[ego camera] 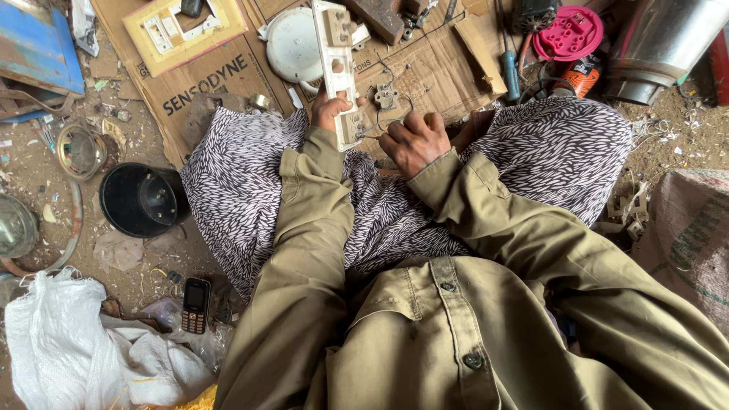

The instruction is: The person sits on the ground and uses a screwdriver to tighten screws on a white plastic electrical socket. They manipulate the internal metal contacts and wires while holding the socket in their lap.

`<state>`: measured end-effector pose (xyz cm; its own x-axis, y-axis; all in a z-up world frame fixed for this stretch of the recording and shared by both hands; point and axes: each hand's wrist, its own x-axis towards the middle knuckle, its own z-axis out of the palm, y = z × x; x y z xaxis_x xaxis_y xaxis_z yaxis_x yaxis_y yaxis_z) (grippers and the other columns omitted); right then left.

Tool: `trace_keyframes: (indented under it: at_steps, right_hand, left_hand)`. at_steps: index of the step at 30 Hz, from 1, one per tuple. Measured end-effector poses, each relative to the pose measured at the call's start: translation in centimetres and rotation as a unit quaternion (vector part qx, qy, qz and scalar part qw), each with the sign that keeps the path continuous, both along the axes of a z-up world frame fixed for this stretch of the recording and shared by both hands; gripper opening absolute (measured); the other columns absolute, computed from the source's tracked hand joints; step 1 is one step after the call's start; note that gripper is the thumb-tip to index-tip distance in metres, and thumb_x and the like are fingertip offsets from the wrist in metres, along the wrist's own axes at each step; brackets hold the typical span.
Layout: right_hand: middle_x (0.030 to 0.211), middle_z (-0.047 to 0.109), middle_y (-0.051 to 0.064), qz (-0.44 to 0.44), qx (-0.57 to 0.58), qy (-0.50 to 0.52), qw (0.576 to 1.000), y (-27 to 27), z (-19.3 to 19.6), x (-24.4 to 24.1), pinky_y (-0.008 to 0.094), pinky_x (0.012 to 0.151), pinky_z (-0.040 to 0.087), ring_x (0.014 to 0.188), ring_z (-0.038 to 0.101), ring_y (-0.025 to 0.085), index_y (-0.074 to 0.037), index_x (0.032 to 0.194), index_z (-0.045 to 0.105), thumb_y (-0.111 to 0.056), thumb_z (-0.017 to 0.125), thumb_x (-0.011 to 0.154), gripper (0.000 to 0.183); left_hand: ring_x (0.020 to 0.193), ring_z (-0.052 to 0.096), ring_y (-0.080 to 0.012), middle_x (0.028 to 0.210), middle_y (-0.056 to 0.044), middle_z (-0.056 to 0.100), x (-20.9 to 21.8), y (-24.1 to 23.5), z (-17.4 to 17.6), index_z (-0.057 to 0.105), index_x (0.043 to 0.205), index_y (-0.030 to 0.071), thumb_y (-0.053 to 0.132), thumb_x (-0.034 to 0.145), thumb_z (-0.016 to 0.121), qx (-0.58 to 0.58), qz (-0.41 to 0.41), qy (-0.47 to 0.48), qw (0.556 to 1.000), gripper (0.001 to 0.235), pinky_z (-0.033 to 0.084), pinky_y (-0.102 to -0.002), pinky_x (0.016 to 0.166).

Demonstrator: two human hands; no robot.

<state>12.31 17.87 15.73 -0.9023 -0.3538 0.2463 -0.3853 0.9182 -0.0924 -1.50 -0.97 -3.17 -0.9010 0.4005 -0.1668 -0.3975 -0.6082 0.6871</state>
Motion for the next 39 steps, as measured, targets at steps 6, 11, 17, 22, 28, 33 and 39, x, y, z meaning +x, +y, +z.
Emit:
trace_keyframes:
  at_steps: [6,11,17,22,28,33,39]
  right_hand:
    - [0.111,0.066,0.009,-0.17,-0.107,-0.202,0.959,0.7,-3.8,-2.4,0.036,0.075,0.059,0.096,0.067,0.028,-0.012,0.114,0.067,-0.008,0.068,0.077,0.038]
    - [0.097,0.073,0.009,-0.221,-0.274,-0.414,0.839,-0.5,-9.8,-4.3,0.039,0.074,0.059,0.086,0.072,0.026,-0.015,0.11,0.072,-0.03,0.072,0.084,0.03]
    - [0.08,0.08,0.008,-0.248,-0.424,-0.37,0.789,-1.0,-15.3,-5.2,0.039,0.071,0.061,0.071,0.077,0.021,-0.017,0.1,0.081,-0.043,0.075,0.083,0.032]
    - [0.089,0.078,0.007,-0.145,-0.428,-0.267,0.851,-0.2,-14.3,-4.6,0.037,0.072,0.06,0.076,0.074,0.021,-0.014,0.109,0.078,-0.03,0.078,0.077,0.036]
    - [0.081,0.073,0.006,-0.174,-0.469,-0.357,0.789,0.5,-11.4,-4.5,0.036,0.067,0.055,0.071,0.068,0.019,-0.009,0.103,0.076,-0.041,0.078,0.087,0.036]
    - [0.08,0.075,0.009,-0.13,-0.439,-0.315,0.831,0.1,-12.1,-5.4,0.038,0.067,0.054,0.071,0.07,0.021,-0.009,0.102,0.079,-0.043,0.078,0.085,0.038]
    - [0.084,0.076,0.007,-0.133,-0.485,-0.263,0.823,0.5,-13.4,-5.4,0.039,0.073,0.057,0.076,0.071,0.021,-0.011,0.1,0.078,-0.042,0.086,0.074,0.041]
  left_hand:
    - [0.092,0.066,-0.0298,0.13,-0.021,0.059,-0.1,0.4,-1.8,0.048,0.15,0.007,0.001,0.084,0.057,-0.041,0.07,-0.004,0.997,0.066,0.059,-0.041,0.082]
    - [0.1,0.063,-0.0306,0.134,-0.021,0.057,1.6,-0.9,-1.1,0.046,0.151,0.006,0.0,0.084,0.057,-0.074,0.035,0.003,0.997,0.068,0.057,-0.041,0.086]
    - [0.109,0.06,-0.0315,0.139,-0.02,0.055,0.2,0.8,0.8,0.044,0.153,0.005,-0.002,0.084,0.058,-0.139,0.008,0.041,0.989,0.07,0.056,-0.042,0.091]
    - [0.116,0.057,-0.0322,0.143,-0.02,0.053,0.1,1.8,1.4,0.042,0.154,0.003,-0.003,0.084,0.058,-0.136,0.051,0.049,0.988,0.072,0.054,-0.042,0.095]
    - [0.12,0.056,-0.0336,0.146,-0.02,0.051,0.8,1.7,1.4,0.041,0.155,0.003,-0.004,0.083,0.057,-0.15,0.085,0.035,0.984,0.074,0.054,-0.042,0.097]
    - [0.126,0.055,-0.0328,0.151,-0.023,0.047,0.9,1.8,2.0,0.041,0.155,0.002,-0.003,0.085,0.058,-0.174,0.086,0.065,0.979,0.072,0.054,-0.042,0.101]
    - [0.133,0.052,-0.0309,0.157,-0.025,0.045,1.3,1.6,2.0,0.036,0.159,0.002,0.006,0.091,0.061,-0.16,0.096,0.08,0.979,0.073,0.051,-0.041,0.105]
